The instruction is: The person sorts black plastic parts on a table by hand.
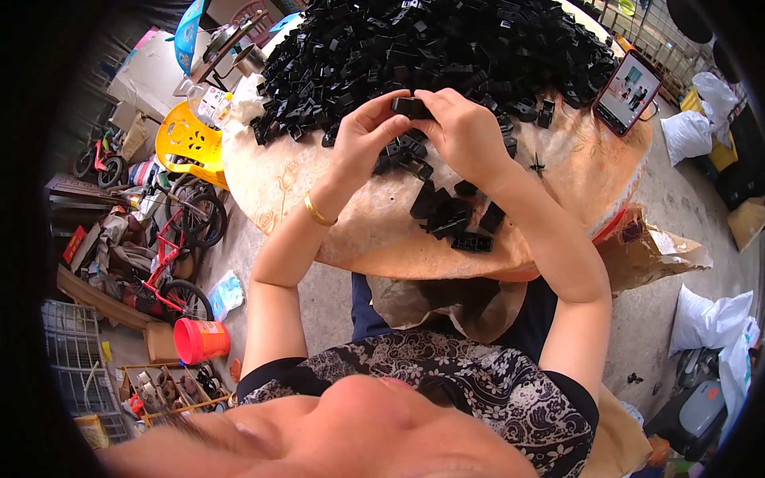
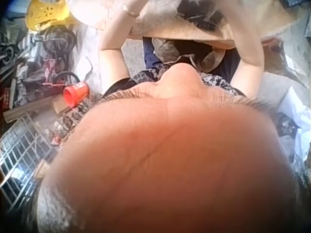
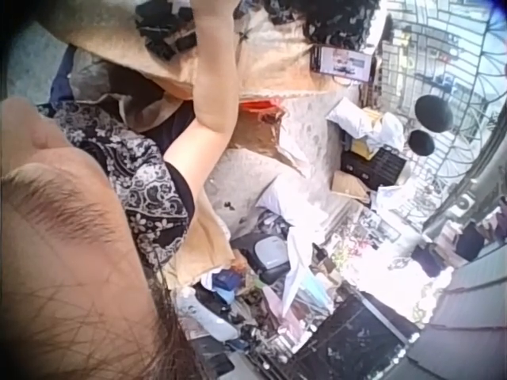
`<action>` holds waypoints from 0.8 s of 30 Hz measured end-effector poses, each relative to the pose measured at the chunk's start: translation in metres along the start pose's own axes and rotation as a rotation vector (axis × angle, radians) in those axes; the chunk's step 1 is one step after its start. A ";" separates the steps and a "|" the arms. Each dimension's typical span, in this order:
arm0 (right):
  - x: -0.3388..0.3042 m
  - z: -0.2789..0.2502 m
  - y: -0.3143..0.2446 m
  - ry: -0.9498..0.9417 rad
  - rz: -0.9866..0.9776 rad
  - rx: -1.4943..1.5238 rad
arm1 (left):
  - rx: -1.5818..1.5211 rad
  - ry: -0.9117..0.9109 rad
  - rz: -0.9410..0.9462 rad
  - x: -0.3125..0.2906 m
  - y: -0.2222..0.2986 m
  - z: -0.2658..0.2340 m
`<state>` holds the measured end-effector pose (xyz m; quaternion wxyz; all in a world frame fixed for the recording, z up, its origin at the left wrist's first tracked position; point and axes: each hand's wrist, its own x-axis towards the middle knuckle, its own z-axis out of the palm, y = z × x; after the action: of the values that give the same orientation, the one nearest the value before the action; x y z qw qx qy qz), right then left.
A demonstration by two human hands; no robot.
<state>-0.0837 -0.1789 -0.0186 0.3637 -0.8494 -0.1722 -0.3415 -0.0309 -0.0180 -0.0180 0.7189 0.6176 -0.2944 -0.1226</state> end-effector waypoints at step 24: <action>-0.005 0.001 0.005 -0.574 0.070 0.001 | 0.804 -0.320 0.241 -0.065 0.024 -0.001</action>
<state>-0.0842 -0.1821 -0.0252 0.3120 -0.9166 -0.2387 -0.0741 -0.0865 0.0229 -0.0127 0.3763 0.7825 -0.4960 -0.0076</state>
